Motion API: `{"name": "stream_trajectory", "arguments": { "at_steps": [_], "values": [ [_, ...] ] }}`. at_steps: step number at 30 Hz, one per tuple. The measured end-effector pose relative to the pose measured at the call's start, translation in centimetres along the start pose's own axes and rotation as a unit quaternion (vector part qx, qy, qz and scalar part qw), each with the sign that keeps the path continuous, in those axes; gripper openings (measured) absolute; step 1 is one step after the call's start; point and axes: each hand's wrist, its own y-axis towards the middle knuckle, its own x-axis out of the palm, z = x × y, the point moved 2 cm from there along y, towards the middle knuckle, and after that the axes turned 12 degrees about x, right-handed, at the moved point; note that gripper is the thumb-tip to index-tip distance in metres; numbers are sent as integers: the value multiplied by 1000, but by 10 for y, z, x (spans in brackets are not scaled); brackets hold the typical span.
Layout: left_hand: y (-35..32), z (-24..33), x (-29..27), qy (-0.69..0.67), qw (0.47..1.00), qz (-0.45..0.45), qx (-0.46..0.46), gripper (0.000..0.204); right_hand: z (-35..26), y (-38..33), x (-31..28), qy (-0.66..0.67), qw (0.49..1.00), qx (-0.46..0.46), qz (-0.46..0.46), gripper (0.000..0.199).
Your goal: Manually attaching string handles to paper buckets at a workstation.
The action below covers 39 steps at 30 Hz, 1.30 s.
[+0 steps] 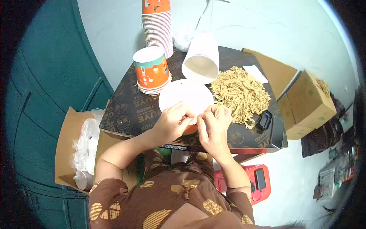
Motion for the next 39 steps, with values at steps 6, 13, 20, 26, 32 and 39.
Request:
{"name": "stream_trajectory", "arguments": {
  "at_steps": [6,13,20,26,32,39],
  "values": [
    [-1,-7,3,-15,1000,2,22,13,2,1,-2,39,999,-6,-19,15],
    [1,-5,4,-17,1000,-5,6,12,9,5,1,60,998,0,-37,17],
    [1,-4,-1,-74,993,-47,-79,9,24,16,4,118,992,-9,-31,18],
    [2,-2,0,-35,998,-41,-42,8,20,18,-8,64,993,-73,-65,16],
    [1,-3,3,-11,1000,-27,5,12,22,13,-4,91,989,-14,-113,9],
    [-2,-2,7,8,999,1,36,14,20,12,-2,113,982,34,-149,4]
  ]
}}
